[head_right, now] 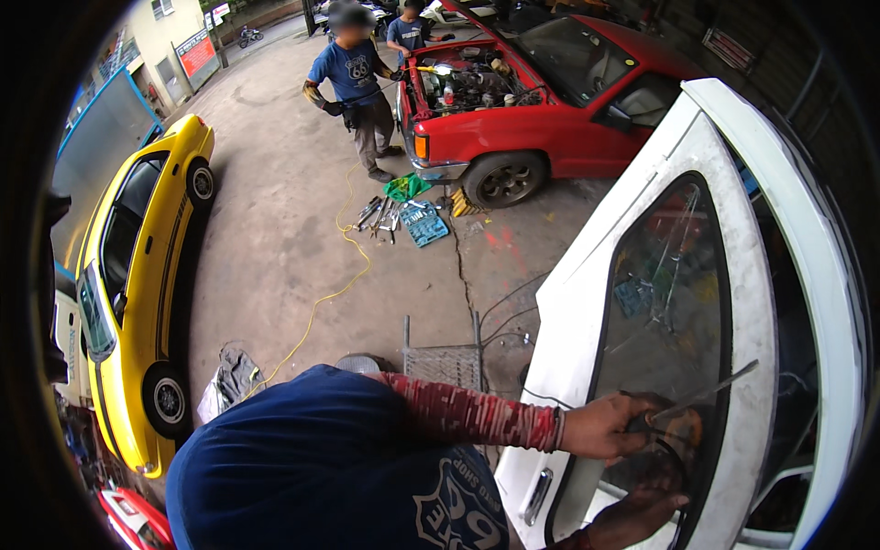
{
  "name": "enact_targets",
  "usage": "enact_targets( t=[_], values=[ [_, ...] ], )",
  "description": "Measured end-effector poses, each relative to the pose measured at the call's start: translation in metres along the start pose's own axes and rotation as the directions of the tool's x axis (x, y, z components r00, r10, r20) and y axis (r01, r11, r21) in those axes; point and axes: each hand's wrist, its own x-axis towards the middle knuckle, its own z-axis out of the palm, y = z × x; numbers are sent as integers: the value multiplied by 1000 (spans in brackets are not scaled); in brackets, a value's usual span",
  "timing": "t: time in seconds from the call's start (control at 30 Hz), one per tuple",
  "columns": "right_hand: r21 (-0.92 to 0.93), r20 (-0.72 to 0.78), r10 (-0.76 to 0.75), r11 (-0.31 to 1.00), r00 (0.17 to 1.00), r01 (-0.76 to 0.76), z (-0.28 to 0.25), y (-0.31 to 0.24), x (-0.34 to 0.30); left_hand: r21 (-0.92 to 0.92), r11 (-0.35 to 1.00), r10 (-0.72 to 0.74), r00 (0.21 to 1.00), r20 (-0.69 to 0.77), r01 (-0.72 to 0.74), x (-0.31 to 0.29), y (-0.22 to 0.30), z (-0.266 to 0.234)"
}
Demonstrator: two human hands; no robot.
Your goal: The person installs a rubber weather seal around the window frame of a white car door using a screwdriver to press the seal into place. The person repeatedly works along the perimeter of the window, adjusting and seating the seal.
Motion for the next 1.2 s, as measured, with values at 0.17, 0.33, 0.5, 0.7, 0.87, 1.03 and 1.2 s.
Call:
enact_targets(
  t=[0.17, 0.33, 0.5, 0.7, 0.87, 1.03, 1.2],
  values=[
    [-317, -134, 249, 906, 959, -280, -15, -29, 9, 70, 973, 221, 975, 19, -221, 15, 14, 17],
    [-509, 283, 158, 861, 946, 8, -42, -101, -42, 148, 953, 275, 960, -45, -266, 26, 11, 19],
    [-849, 152, -569, 344, 808, 402, -64, -195, -93, -354, 928, 125, 992, 4, -116, 35, 33, 48],
    [-943, 252, -169, -264, 953, 203, -61, -233, -68, -340, 940, 26, 1000, 3, -23, 32, 42, 50],
    [-989, 144, 67, -24, 987, 146, -72, -199, -13, -217, 968, 113, 990, -80, -128, 33, -2, 55],
    [-896, 435, 13, -94, 900, 434, -88, -194, 2, -70, 969, 226, 964, -142, -237, 25, 3, 70],
    [-780, 582, -95, -344, 808, 522, -89, -183, 4, 101, 966, 250, 959, -137, -237, 20, 5, 73]
  ],
)
